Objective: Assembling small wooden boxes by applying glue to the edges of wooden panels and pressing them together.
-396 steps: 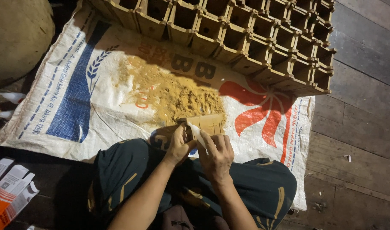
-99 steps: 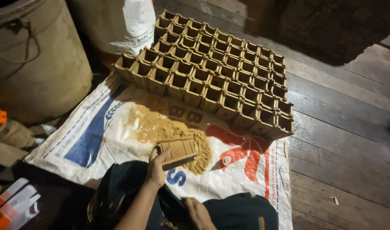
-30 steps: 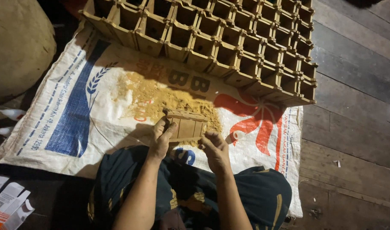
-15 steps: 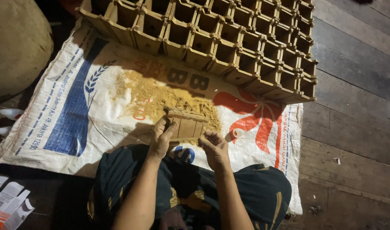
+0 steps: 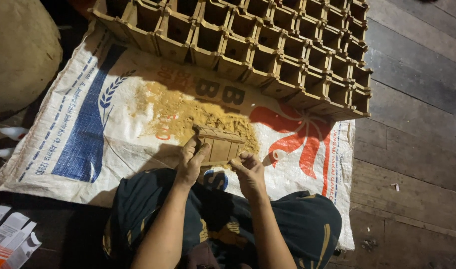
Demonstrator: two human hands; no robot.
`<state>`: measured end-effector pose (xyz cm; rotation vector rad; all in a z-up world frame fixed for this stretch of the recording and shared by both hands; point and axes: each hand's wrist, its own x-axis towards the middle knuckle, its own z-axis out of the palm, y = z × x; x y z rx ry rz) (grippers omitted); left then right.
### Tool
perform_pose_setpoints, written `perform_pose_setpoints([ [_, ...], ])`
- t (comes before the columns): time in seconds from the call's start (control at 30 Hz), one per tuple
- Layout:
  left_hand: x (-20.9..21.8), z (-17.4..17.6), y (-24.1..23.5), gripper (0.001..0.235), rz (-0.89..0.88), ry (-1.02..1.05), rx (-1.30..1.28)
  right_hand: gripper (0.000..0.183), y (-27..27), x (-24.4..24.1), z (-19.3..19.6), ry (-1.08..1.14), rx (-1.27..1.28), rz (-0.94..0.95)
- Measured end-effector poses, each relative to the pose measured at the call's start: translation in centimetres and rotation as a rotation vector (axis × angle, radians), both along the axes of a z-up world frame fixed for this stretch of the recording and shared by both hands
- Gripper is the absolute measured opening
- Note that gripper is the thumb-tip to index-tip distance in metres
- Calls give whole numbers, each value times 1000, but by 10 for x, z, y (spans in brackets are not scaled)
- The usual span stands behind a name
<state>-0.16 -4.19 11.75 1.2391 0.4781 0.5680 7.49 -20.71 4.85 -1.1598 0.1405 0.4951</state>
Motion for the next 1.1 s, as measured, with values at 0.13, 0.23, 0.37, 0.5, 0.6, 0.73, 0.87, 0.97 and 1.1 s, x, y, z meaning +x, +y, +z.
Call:
perform_pose_setpoints([
  [0.13,3,-6,0,17,5,16,18,51,1,-9,11,-133,-28,37],
  [0.23,6,-13,0,14,10,37,40,73,-5,-18,3,-390,-590,160],
  [0.37,4,-12,-3,10,57,79,-4,67,0,-37,-10,-1285,-1083,117],
  [0.5,3,5,-2,11,73,88,-8,60,3,-46,-18,-1388,-1140,114],
  [0.6,7,-28,1,14,99,76,-3,26,1,-28,-26,-1240,-901,38],
  [0.73,12,-50,2,16,120,92,-37,23,-24,3,-83,-1191,-1197,-32],
  [0.87,10,-13,4,18,147,54,-125,46,-17,8,-84,-1259,-1445,89],
  [0.97,6,-6,1,19,153,90,-103,37,-13,3,-82,-1307,-1456,188],
  [1.1,5,-5,2,26,123,157,-71,17,-18,12,-125,-1354,-1405,178],
])
